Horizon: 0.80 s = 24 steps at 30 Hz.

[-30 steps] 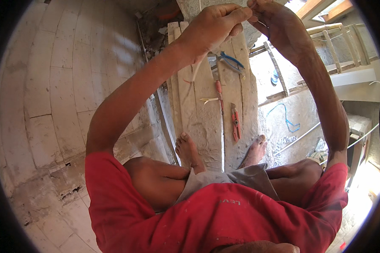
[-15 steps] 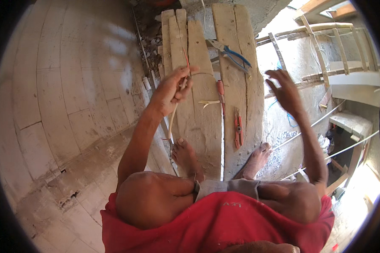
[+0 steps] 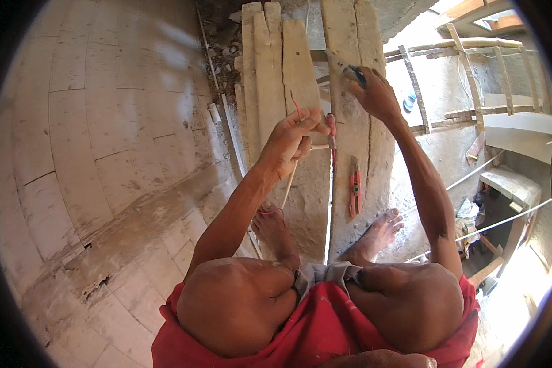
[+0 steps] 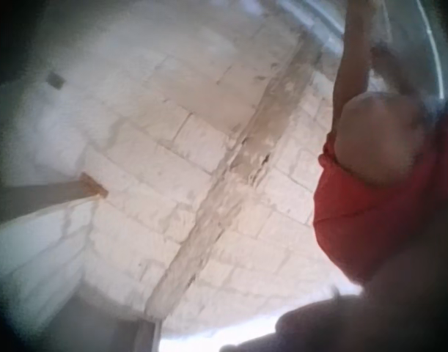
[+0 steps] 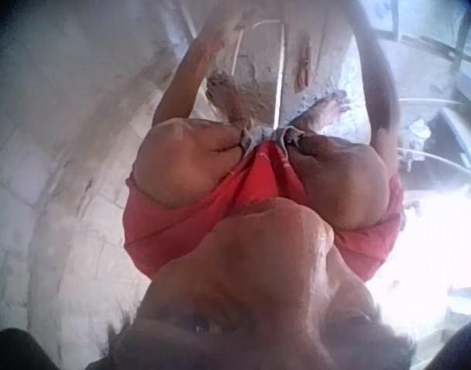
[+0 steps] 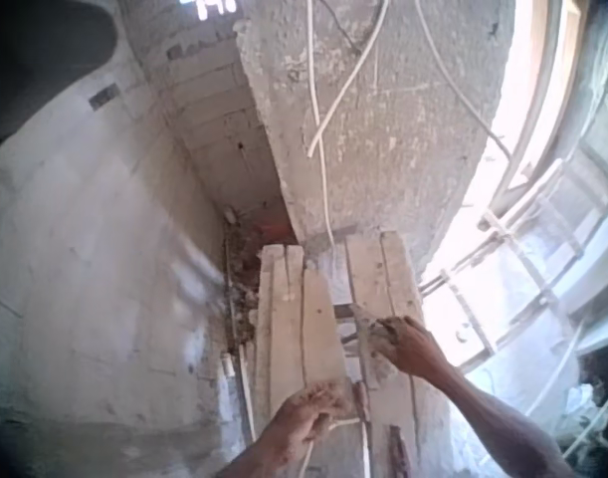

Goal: The person strips the insulation from white electrical cables using a utility knife and pliers. They then twist the exposed copper wires together by hand and secure the cable assembly to the ceiling using a metal staple.

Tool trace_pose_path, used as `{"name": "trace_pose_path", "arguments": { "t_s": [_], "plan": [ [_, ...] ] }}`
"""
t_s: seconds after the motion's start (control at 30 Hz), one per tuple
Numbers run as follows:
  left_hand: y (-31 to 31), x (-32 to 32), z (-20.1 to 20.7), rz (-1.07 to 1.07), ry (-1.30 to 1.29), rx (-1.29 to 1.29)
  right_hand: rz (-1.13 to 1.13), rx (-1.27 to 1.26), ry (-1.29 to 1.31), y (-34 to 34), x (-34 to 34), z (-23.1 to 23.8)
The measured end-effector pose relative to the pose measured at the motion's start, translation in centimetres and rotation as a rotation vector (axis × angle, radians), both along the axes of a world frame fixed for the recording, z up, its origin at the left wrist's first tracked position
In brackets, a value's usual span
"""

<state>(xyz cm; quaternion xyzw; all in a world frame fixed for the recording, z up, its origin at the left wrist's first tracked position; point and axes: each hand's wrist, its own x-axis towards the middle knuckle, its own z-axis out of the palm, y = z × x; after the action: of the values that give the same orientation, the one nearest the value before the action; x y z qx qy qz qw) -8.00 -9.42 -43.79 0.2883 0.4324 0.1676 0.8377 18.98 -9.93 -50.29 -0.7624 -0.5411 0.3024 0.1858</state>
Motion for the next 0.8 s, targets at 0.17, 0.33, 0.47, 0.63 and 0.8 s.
{"name": "trace_pose_path", "arguments": {
  "t_s": [0.17,0.33,0.47,0.63,0.8],
  "plan": [
    [0.0,0.2,0.9,0.020,-0.074,-0.111,-0.453,-0.106,1.298,-8.5,-1.1,5.5],
    [0.0,0.2,0.8,-0.085,-0.054,-0.029,-0.475,-0.169,1.189,-13.4,-4.2,7.0],
    [-0.3,0.9,2.1,-0.109,0.063,0.063,-0.431,-0.251,1.143,-14.7,-4.6,7.3],
    [-0.5,0.0,1.8,0.010,0.039,0.031,-0.453,-0.180,1.411,-14.9,-5.9,8.2],
    [-0.5,-1.3,2.6,0.057,0.004,-0.030,-0.549,-0.243,1.672,-15.3,-5.7,6.1]
  ]
}}
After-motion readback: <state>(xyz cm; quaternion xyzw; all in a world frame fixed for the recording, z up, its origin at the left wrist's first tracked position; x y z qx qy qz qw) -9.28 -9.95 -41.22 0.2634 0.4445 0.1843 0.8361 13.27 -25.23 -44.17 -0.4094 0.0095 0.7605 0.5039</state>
